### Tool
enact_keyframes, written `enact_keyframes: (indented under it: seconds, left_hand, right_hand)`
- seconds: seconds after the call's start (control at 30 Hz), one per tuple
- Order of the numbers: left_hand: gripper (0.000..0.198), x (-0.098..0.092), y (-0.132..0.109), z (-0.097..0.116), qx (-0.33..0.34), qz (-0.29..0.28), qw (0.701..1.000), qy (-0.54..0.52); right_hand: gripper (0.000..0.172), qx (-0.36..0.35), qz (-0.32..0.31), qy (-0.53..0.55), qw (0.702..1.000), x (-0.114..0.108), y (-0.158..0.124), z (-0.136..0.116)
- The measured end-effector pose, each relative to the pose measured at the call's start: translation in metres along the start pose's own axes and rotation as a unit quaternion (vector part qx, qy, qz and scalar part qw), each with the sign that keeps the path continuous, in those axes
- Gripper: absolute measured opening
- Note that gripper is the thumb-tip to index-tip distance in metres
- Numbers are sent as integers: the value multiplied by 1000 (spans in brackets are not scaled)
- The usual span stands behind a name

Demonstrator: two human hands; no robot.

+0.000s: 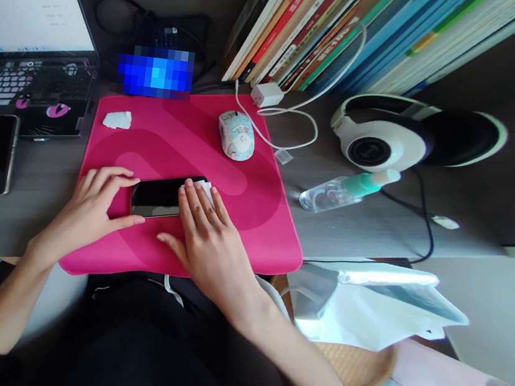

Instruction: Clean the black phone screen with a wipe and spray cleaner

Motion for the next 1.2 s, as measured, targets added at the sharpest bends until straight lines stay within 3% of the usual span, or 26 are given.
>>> enact_keyframes:
  seconds: [0.2,0.53,0.93,1.2]
  left_hand:
    - [59,2,0,0,-2,-14,1000,-6]
    - [59,1,-1,0,3,2,1000,-4]
    - [61,4,-2,-3,6,15,1000,-26]
    - [60,7,-2,-7,5,12,999,-45]
  right_hand:
    - [75,-15,-5,3,1000,3,0,-7]
    - [74,-11,3,18,1000,9,31,3]
    - [77,-41,-14,-15,999,7,12,-35]
    - [71,-40,-10,0,999,10,37,-32]
Point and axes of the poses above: each hand's wrist, its own y-axis towards the middle knuckle, its own x-axis out of the palm, z = x × y, the point moved 9 cm from there along y, towards the middle knuckle, and after that the axes turned 12 degrees about -z, right-handed, at the moved point
